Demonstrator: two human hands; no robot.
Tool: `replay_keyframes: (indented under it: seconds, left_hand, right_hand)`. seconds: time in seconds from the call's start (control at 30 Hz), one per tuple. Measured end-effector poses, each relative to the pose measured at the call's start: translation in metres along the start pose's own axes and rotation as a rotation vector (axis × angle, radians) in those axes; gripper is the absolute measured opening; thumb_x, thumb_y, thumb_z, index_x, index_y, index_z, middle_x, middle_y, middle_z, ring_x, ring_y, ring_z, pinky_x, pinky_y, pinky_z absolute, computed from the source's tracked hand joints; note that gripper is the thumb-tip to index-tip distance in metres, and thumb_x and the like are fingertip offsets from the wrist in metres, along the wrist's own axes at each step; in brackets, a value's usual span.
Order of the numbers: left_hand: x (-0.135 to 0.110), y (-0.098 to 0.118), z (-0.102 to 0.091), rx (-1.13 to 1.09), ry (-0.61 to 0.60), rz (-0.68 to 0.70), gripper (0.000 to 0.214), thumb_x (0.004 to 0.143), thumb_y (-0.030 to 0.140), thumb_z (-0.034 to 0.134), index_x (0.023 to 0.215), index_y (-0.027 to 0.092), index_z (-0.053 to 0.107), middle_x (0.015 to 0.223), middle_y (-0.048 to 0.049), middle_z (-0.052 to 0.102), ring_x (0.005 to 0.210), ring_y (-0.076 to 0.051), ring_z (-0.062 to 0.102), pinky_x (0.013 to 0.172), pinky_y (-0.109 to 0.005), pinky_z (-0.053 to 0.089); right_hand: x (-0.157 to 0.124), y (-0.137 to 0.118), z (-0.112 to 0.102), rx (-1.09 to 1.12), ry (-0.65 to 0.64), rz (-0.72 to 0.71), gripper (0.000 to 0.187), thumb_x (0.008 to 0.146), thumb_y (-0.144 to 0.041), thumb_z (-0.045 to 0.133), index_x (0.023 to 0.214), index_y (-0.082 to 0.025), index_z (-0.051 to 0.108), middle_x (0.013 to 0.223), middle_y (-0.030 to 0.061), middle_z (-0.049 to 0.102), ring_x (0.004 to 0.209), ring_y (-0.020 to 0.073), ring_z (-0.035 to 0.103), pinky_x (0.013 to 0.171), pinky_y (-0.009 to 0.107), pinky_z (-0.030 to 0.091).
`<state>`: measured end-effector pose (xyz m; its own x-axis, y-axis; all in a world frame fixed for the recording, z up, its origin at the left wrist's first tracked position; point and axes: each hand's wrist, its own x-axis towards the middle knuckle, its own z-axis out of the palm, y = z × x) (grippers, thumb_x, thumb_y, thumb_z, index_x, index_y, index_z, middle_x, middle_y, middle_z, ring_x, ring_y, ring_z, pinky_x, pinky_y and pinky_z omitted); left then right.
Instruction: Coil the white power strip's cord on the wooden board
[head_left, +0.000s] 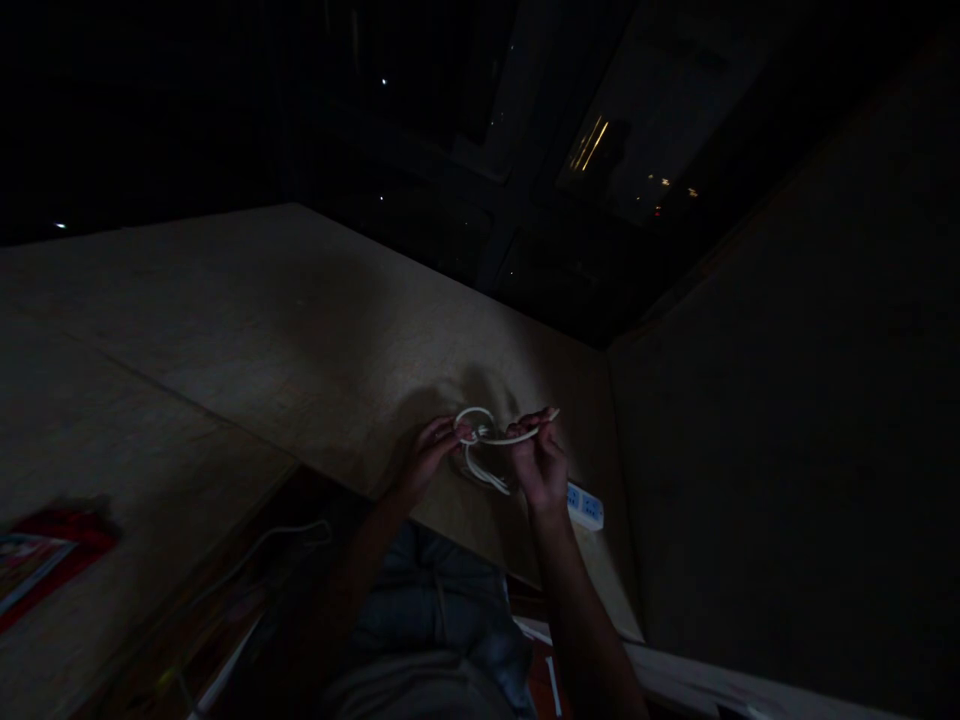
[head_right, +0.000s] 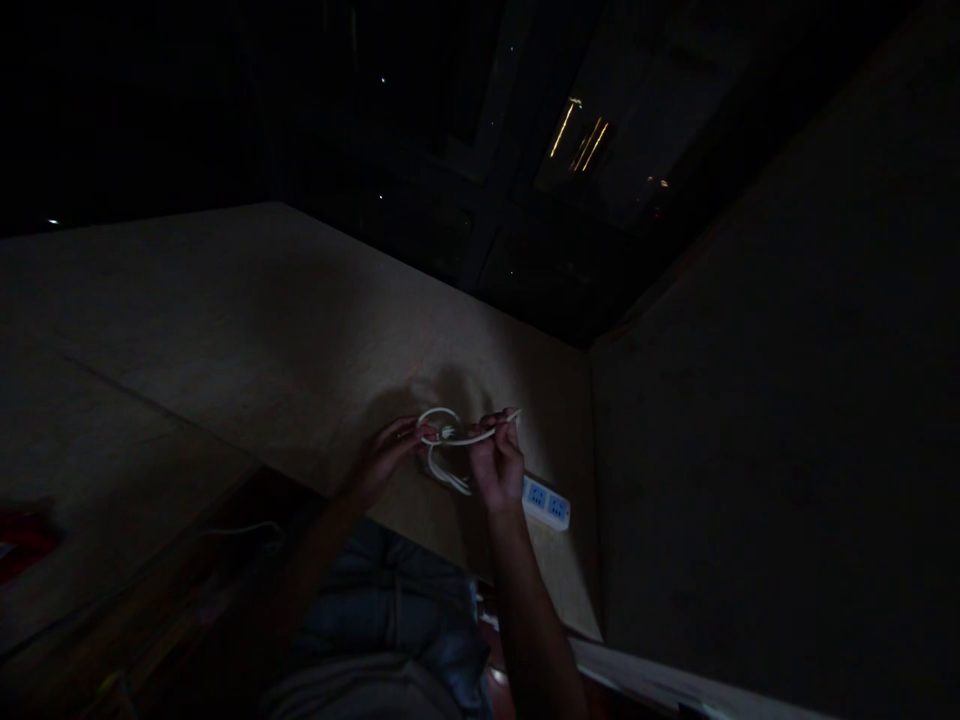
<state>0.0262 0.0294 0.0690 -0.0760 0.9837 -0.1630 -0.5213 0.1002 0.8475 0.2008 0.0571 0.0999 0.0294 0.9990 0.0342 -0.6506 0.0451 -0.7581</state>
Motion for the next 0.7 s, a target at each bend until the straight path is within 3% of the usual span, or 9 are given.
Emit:
replay_keyframes:
  seconds: [0.17,0.27,0.37,0.5,0.57,0.7]
  left_hand:
    - [0.004,-0.006,-0.003,0.001,0.024,0.031,0.054,0.060,0.047,0.086,0.101,0.016,0.069,0.104,-0.0100,0.074,0.100,-0.026,0.068,0.080,-0.032,0.053]
    - [0.006,-0.009,-0.007,-0.011,0.020,0.040,0.052,0.062,0.048,0.084,0.101,0.016,0.071,0.104,-0.0096,0.073,0.097,-0.026,0.068,0.078,-0.032,0.053]
    - [0.006,-0.010,-0.010,-0.032,0.004,0.042,0.048,0.066,0.047,0.082,0.100,0.015,0.073,0.106,-0.0107,0.073,0.097,-0.026,0.068,0.077,-0.033,0.054]
    - [0.005,-0.011,-0.010,-0.042,0.033,0.050,0.048,0.065,0.044,0.083,0.102,0.015,0.072,0.107,-0.0112,0.073,0.096,-0.026,0.069,0.075,-0.032,0.055]
    - [0.003,-0.011,-0.009,-0.023,0.041,0.052,0.051,0.063,0.042,0.084,0.105,0.016,0.071,0.107,-0.0107,0.073,0.096,-0.026,0.069,0.073,-0.031,0.056]
    - [0.003,-0.013,-0.009,0.028,0.058,0.066,0.055,0.060,0.042,0.085,0.106,0.016,0.069,0.104,-0.0093,0.073,0.093,-0.024,0.069,0.071,-0.029,0.056]
  right_hand:
    - [-0.014,0.010,0.012,-0.211,-0.025,-0.107,0.021,0.065,-0.021,0.080,0.076,-0.026,0.063,0.081,-0.0038,0.069,0.079,0.0156,0.065,0.077,0.032,0.053]
    - [-0.023,0.009,0.017,-0.473,-0.021,-0.288,0.016,0.069,-0.022,0.080,0.075,-0.023,0.066,0.081,-0.0017,0.072,0.076,0.0165,0.066,0.073,0.031,0.053]
    - [-0.027,-0.002,0.018,-0.783,-0.149,-0.532,0.003,0.080,-0.021,0.071,0.077,-0.023,0.070,0.084,0.0013,0.073,0.081,0.0189,0.068,0.076,0.034,0.054]
    - [-0.022,-0.014,0.014,-1.094,-0.409,-0.775,0.021,0.090,-0.016,0.056,0.096,-0.026,0.074,0.097,0.0046,0.073,0.091,0.0199,0.067,0.079,0.035,0.054]
    - [-0.018,-0.015,0.012,-1.181,-0.488,-0.842,0.026,0.091,-0.014,0.055,0.102,-0.027,0.074,0.100,0.0055,0.073,0.093,0.0205,0.066,0.078,0.035,0.054]
    - [-0.015,-0.012,0.013,-1.275,-0.512,-0.845,0.025,0.090,-0.016,0.059,0.105,-0.028,0.075,0.099,0.0067,0.072,0.095,0.0223,0.066,0.079,0.036,0.054]
